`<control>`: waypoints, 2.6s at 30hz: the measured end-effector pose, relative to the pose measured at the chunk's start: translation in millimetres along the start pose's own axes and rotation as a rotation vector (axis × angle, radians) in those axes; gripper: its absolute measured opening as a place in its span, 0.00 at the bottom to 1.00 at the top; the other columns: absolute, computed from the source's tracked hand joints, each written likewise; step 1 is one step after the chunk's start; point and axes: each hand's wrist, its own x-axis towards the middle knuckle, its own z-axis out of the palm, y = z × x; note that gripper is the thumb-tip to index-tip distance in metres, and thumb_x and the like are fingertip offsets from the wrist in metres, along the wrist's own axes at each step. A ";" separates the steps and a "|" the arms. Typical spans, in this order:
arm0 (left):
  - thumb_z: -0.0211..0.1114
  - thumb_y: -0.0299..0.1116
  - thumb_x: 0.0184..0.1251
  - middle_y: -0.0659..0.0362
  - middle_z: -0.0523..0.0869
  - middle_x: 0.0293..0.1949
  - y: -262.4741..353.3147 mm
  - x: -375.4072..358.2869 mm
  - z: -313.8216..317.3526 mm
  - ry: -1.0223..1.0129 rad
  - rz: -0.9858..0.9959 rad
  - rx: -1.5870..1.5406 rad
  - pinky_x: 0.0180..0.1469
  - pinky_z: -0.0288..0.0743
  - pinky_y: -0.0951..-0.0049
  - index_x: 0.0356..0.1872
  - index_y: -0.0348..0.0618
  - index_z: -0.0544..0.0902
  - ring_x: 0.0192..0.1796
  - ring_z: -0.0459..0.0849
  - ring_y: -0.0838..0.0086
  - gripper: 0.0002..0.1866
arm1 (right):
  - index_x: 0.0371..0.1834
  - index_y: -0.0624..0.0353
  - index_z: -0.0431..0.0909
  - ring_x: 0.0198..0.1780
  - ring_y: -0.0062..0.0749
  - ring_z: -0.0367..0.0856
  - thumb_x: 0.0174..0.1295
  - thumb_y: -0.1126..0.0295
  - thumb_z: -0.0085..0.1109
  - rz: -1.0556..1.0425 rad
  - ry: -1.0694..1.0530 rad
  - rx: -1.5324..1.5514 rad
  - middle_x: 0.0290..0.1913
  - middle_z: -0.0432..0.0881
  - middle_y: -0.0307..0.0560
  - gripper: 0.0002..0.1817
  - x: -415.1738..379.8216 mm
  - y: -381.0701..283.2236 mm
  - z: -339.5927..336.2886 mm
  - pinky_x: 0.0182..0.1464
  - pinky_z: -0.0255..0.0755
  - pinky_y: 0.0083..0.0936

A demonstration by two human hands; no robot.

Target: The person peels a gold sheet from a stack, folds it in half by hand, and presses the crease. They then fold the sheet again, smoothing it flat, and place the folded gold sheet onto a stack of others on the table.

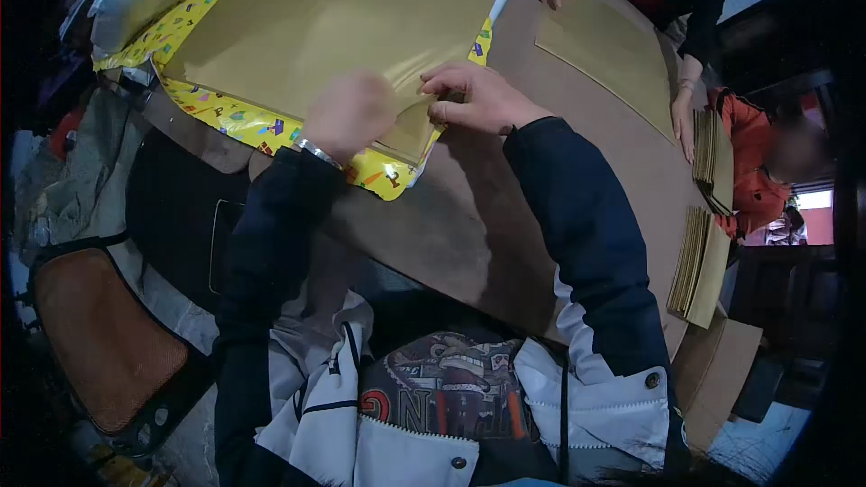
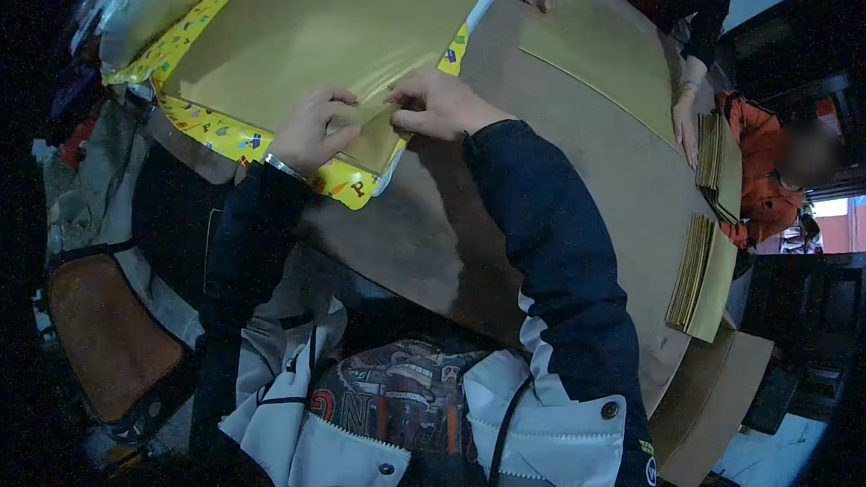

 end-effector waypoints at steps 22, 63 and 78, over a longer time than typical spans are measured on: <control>0.75 0.52 0.42 0.59 0.81 0.48 14.3 -1.2 -8.1 -0.065 -0.001 -0.040 0.54 0.72 0.63 0.32 0.42 0.83 0.51 0.77 0.61 0.24 | 0.33 0.57 0.81 0.51 0.43 0.78 0.62 0.64 0.60 -0.086 0.187 -0.131 0.47 0.80 0.50 0.08 7.5 5.5 19.0 0.52 0.73 0.36; 0.66 0.39 0.56 0.57 0.80 0.51 -2.4 2.3 -1.9 -0.074 0.029 -0.026 0.54 0.72 0.61 0.42 0.43 0.84 0.52 0.76 0.58 0.15 | 0.54 0.57 0.77 0.63 0.41 0.71 0.50 0.71 0.68 -0.064 0.016 0.107 0.61 0.74 0.48 0.25 -7.4 6.8 4.9 0.64 0.67 0.33; 0.66 0.38 0.54 0.55 0.81 0.49 -1.6 2.2 0.2 -0.010 0.066 -0.041 0.53 0.73 0.61 0.42 0.42 0.82 0.51 0.77 0.55 0.16 | 0.65 0.58 0.65 0.64 0.48 0.67 0.45 0.56 0.73 -0.016 0.074 -0.003 0.61 0.71 0.53 0.43 -18.3 -15.3 14.1 0.69 0.59 0.37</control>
